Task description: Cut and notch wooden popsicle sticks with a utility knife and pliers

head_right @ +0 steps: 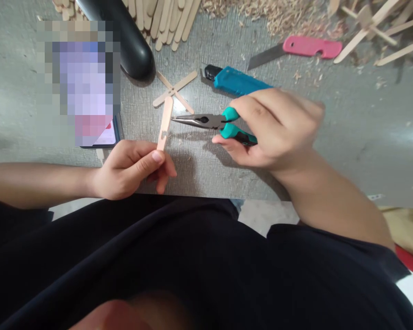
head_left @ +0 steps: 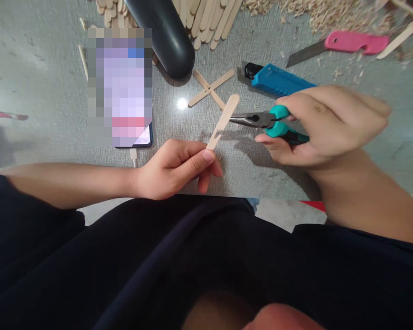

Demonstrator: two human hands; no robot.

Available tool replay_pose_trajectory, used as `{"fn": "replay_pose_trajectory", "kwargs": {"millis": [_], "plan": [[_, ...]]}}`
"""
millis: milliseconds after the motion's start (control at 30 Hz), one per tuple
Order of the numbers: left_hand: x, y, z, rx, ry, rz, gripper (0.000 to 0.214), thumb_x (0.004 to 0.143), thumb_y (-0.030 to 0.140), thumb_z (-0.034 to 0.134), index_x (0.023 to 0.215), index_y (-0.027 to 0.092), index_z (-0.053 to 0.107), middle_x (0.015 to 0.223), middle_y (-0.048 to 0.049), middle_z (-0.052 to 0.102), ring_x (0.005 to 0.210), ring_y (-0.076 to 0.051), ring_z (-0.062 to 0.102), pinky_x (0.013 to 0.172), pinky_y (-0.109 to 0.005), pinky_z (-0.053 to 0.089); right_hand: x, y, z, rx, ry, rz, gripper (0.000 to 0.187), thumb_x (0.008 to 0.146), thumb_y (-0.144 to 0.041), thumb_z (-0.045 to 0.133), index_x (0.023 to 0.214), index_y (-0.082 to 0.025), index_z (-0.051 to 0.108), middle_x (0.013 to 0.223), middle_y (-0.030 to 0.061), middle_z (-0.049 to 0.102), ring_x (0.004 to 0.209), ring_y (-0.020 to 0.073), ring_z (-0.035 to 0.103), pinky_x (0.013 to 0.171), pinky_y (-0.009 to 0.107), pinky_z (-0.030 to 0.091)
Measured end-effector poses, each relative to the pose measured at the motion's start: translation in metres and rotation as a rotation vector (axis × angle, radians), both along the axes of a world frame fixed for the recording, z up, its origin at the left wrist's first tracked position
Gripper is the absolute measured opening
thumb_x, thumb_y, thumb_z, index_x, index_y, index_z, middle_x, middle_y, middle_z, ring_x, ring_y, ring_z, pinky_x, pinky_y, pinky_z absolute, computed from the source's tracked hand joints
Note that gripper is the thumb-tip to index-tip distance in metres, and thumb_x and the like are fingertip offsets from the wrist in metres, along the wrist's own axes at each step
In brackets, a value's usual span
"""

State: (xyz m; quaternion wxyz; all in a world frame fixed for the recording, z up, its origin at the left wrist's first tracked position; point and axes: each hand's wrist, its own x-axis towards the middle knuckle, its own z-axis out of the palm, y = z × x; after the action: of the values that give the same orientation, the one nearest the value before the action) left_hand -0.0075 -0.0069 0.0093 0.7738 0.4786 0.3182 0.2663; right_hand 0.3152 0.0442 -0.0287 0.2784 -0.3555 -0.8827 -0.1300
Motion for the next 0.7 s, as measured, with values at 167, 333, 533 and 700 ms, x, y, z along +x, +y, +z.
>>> {"fn": "replay_pose_trajectory", "kwargs": {"millis": [167, 333, 533, 700], "plan": [[0.001, 0.001, -0.007, 0.055, 0.063, 0.081, 0.061, 0.119, 0.074, 0.068, 0.103, 0.018, 0.085, 0.063, -0.0017, 0.074, 0.053, -0.012, 0.059, 0.055, -0.03, 0.046, -0.007, 0.001, 0.002, -0.098, 0.076, 0.118, 0.068, 0.121, -0.08, 0.048, 0.126, -0.02, 0.08, 0.104, 0.0097, 0.086, 0.089, 0.0265, 0.086, 0.073, 0.038, 0.064], [-0.001, 0.0, -0.01, 0.102, 0.076, 0.127, 0.055, 0.118, 0.069, 0.074, 0.111, 0.017, 0.089, 0.059, 0.0021, 0.065, 0.049, -0.012, 0.052, 0.05, -0.032, 0.042, -0.009, 0.002, 0.005, -0.176, 0.143, 0.157, 0.066, 0.121, -0.077, 0.054, 0.121, -0.017, 0.082, 0.104, 0.0111, 0.087, 0.09, 0.0271, 0.088, 0.078, 0.037, 0.067], [0.002, -0.001, -0.013, 0.11, 0.036, 0.191, 0.047, 0.121, 0.063, 0.073, 0.115, 0.018, 0.084, 0.059, 0.0037, 0.068, 0.048, -0.01, 0.06, 0.051, -0.027, 0.047, -0.006, 0.003, 0.007, -0.276, 0.15, 0.173, 0.059, 0.121, -0.074, 0.062, 0.12, -0.019, 0.082, 0.104, 0.0094, 0.088, 0.094, 0.0255, 0.089, 0.082, 0.033, 0.067], [0.001, -0.002, -0.017, 0.191, 0.034, 0.185, 0.04, 0.126, 0.055, 0.067, 0.116, 0.018, 0.079, 0.064, 0.0033, 0.072, 0.048, -0.01, 0.067, 0.046, -0.022, 0.047, -0.005, 0.004, 0.012, -0.372, 0.167, 0.237, 0.052, 0.117, -0.068, 0.074, 0.121, -0.016, 0.082, 0.103, 0.0102, 0.087, 0.086, 0.0213, 0.084, 0.072, 0.03, 0.059]]}}
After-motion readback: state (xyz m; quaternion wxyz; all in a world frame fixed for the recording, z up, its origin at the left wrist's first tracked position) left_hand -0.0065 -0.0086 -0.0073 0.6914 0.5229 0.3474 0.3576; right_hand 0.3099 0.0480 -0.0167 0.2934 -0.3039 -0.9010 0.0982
